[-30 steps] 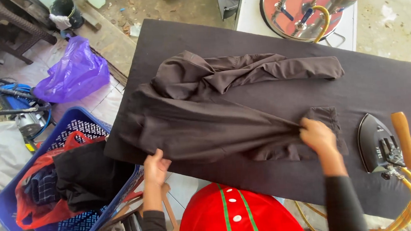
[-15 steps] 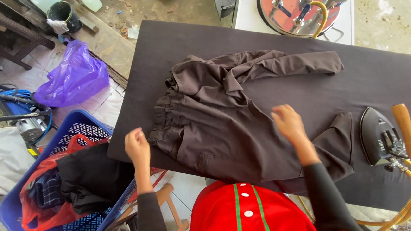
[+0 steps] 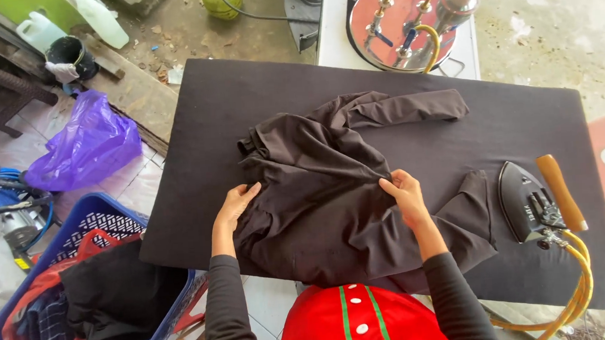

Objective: The person irons a pair of dark brown trousers on a black ironing board using a steam iron. They smooth the fabric with their hands, iron different sections, and fold the trousers neatly on the board.

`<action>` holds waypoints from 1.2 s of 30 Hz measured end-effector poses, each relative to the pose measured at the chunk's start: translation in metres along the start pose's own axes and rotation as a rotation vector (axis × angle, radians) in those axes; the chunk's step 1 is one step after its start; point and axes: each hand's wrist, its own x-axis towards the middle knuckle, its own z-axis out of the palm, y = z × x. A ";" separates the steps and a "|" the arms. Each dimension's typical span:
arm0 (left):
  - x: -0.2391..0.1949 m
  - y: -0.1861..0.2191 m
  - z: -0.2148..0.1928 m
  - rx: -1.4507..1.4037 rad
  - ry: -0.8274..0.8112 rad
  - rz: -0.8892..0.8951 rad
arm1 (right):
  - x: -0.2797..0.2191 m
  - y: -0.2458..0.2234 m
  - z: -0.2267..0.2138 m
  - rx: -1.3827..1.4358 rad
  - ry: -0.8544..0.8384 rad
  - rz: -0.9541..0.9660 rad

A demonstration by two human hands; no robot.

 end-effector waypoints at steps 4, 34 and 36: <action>-0.115 0.108 0.052 -0.288 -0.192 -0.099 | -0.045 -0.052 0.002 0.149 -0.046 0.005; -0.243 0.304 0.055 0.502 0.903 1.600 | -0.140 -0.230 -0.048 -0.448 0.366 -0.795; -0.259 0.318 0.073 0.381 0.799 1.732 | -0.135 -0.209 -0.070 -0.503 0.638 -0.869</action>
